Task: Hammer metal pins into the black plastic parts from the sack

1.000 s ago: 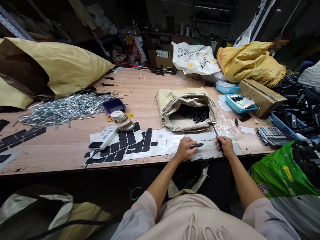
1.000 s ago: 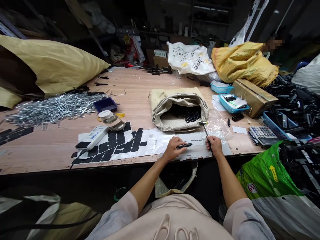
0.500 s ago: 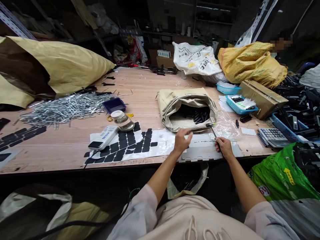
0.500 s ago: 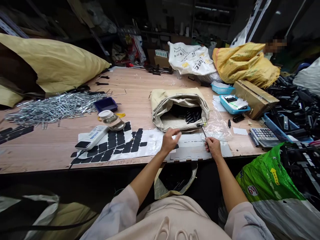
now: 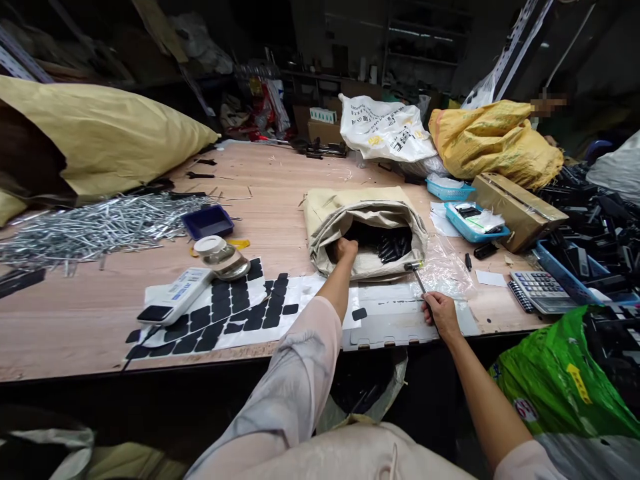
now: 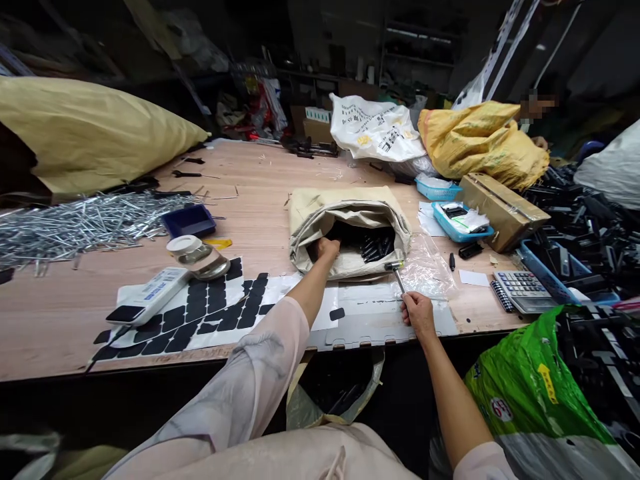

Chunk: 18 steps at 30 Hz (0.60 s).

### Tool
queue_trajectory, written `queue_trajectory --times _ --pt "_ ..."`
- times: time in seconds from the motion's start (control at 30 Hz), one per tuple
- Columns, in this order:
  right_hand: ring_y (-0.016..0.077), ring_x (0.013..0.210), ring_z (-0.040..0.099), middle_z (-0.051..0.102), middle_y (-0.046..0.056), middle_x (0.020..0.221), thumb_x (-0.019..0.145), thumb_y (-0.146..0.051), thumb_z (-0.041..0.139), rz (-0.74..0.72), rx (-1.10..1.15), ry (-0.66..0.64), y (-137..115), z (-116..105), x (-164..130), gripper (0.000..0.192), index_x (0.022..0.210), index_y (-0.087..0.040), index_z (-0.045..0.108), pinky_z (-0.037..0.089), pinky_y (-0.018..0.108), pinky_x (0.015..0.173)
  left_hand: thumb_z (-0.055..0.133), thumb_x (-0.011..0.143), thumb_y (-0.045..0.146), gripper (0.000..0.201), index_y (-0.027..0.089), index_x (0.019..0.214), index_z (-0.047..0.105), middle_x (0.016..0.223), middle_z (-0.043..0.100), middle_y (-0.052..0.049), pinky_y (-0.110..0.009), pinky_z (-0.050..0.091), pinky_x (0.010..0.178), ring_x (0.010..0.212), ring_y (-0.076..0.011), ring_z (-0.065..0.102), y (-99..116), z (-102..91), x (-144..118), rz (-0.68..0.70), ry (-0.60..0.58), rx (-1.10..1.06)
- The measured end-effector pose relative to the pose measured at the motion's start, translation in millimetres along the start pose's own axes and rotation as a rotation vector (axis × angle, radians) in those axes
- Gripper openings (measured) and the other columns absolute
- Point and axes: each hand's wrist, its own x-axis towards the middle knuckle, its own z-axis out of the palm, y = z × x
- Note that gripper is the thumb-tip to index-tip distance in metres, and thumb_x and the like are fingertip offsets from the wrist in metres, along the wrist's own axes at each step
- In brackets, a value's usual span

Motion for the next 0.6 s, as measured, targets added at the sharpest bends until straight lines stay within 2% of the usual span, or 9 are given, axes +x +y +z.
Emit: queue_trajectory --times 0.13,0.27,0.47,0.6 --pt "0.0096 0.039 0.049 0.060 -0.001 0.057 0.073 -0.047 0.072 -0.015 -0.019 0.015 -1.5 0.1 -0.5 0.031 0.078 -0.016 0.068 0.038 0.019 0.031 0.070 0.083 0.042 0.040 0.016 0.113 0.072 0.096 0.076 -0.018 -0.039 0.053 0.078 0.101 -0.0344 0.071 -2.3 2.3 1.7 -0.055 -0.001 -0.014" --pt "0.0100 0.039 0.049 0.060 -0.001 0.056 0.072 -0.047 0.072 -0.018 -0.038 0.021 -2.1 0.7 -1.0 0.030 0.075 -0.017 0.066 0.039 0.020 0.031 0.072 0.081 0.044 0.038 0.019 0.110 0.071 0.108 0.074 -0.018 -0.040 0.053 0.082 0.109 -0.0353 0.069 -6.3 0.0 -10.6 -0.055 0.007 -0.027" --pt "0.0100 0.038 0.049 0.060 -0.001 0.056 0.072 -0.044 0.071 -0.029 -0.063 0.038 -3.4 2.9 -2.8 0.027 0.074 -0.018 0.066 0.038 0.019 0.031 0.078 0.076 0.038 0.034 0.017 0.102 0.071 0.116 0.072 -0.020 -0.042 0.052 0.085 0.112 -0.0364 0.068 -1.5 -2.8 -27.7 -0.041 -0.026 0.033" --pt "0.0101 0.039 0.049 0.059 -0.002 0.056 0.073 -0.043 0.069 -0.042 -0.087 0.042 -2.9 4.4 -2.8 0.026 0.073 -0.018 0.065 0.039 0.019 0.032 0.076 0.077 0.036 0.031 0.015 0.100 0.072 0.116 0.071 -0.022 -0.043 0.051 0.086 0.111 -0.0369 0.068 1.4 -2.0 -32.8 -0.047 0.008 0.052"
